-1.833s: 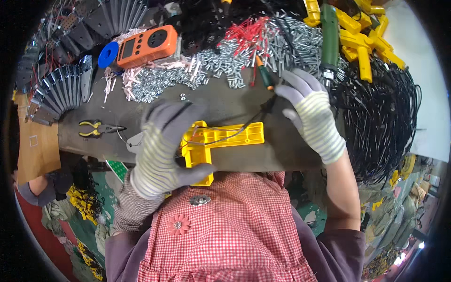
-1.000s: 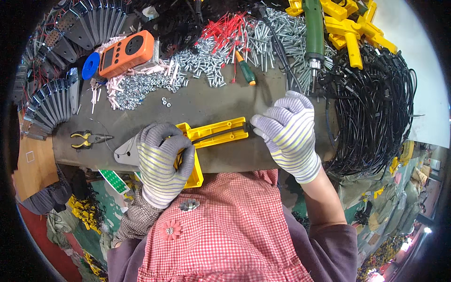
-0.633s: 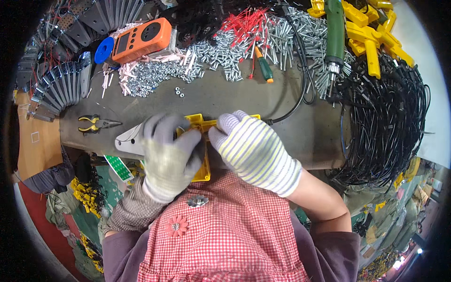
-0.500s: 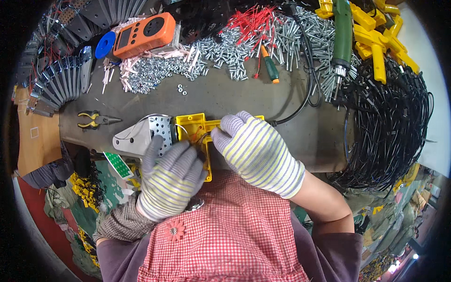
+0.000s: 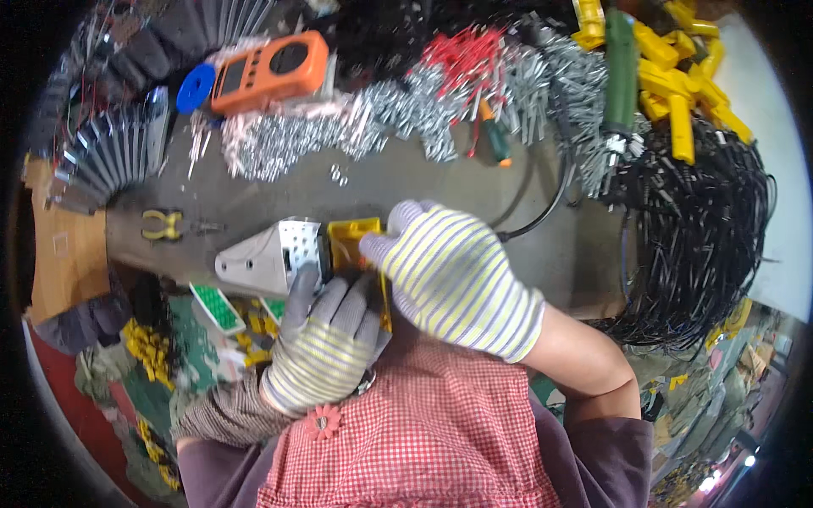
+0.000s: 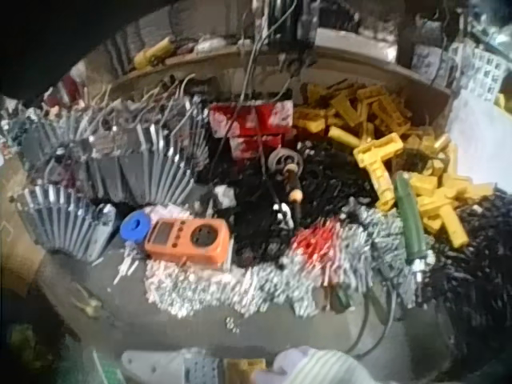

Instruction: The person solders wires to a circuit board with a soldering iron, then assembles the circuit board and a metal bracket into a yellow plastic electronic housing using a screwdriver to secure them with screws. Pliers are used to manipulate the wires and other small parts during the assembly process.

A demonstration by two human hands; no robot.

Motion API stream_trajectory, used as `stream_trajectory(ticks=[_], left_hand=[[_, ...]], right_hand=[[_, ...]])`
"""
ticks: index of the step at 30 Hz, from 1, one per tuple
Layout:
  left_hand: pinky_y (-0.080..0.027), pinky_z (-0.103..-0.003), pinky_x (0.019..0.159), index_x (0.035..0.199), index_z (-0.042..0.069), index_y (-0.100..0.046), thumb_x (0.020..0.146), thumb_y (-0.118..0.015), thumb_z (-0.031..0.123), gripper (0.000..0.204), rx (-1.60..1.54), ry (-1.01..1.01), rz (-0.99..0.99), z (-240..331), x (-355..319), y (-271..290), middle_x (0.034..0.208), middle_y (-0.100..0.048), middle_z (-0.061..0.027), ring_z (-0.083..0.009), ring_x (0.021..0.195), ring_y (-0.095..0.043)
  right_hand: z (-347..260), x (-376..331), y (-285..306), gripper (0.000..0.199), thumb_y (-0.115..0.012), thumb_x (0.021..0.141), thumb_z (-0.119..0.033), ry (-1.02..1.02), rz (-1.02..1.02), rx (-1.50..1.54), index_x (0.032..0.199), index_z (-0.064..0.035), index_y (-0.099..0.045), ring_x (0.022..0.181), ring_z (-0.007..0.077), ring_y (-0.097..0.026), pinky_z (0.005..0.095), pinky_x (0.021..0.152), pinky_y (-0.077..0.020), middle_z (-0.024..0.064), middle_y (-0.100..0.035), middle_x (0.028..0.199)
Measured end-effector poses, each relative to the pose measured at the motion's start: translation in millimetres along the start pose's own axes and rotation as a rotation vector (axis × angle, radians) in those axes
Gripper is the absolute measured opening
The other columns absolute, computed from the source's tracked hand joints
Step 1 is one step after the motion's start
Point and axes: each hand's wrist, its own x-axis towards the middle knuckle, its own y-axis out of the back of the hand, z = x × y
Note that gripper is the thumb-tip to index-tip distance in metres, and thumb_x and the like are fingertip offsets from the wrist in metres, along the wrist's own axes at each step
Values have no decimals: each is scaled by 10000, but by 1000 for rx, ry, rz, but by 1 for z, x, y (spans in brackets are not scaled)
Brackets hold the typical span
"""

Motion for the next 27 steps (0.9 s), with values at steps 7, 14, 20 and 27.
stream_trajectory(ticks=[7,14,20,27], left_hand=[[-345,-696,1150,979,103,-730,800,-784,358,316,0,-20,-33,-5,10,18,1185,-728,-112,-296,1018,-668],[-376,-668,1144,934,148,-734,764,-810,360,283,-254,-153,-107,-36,47,31,1089,-699,-55,-292,1082,-680],[-459,-573,1092,821,158,-686,761,-818,284,192,-273,-124,-24,-43,33,14,926,-669,17,-207,906,-631],[-465,-564,1097,830,145,-728,718,-821,247,177,-326,-189,-9,-54,34,6,942,-694,1,-229,943,-652]], right_hand=[[-4,7,13,210,-660,896,-165,-21,-104,76,1087,-108,-725,834,336,-676,467,674,-538,158,-625,905],[-4,3,23,202,-645,931,-196,-38,-95,-46,1105,-107,-695,858,332,-685,472,737,-551,155,-640,948],[169,-24,162,430,-734,876,-183,-778,348,-989,1285,-62,-688,966,339,-728,452,862,-580,149,-770,1036],[272,-59,183,321,-531,1018,-159,-834,324,-1295,1317,-127,-644,926,370,-764,496,763,-611,185,-772,1018]])
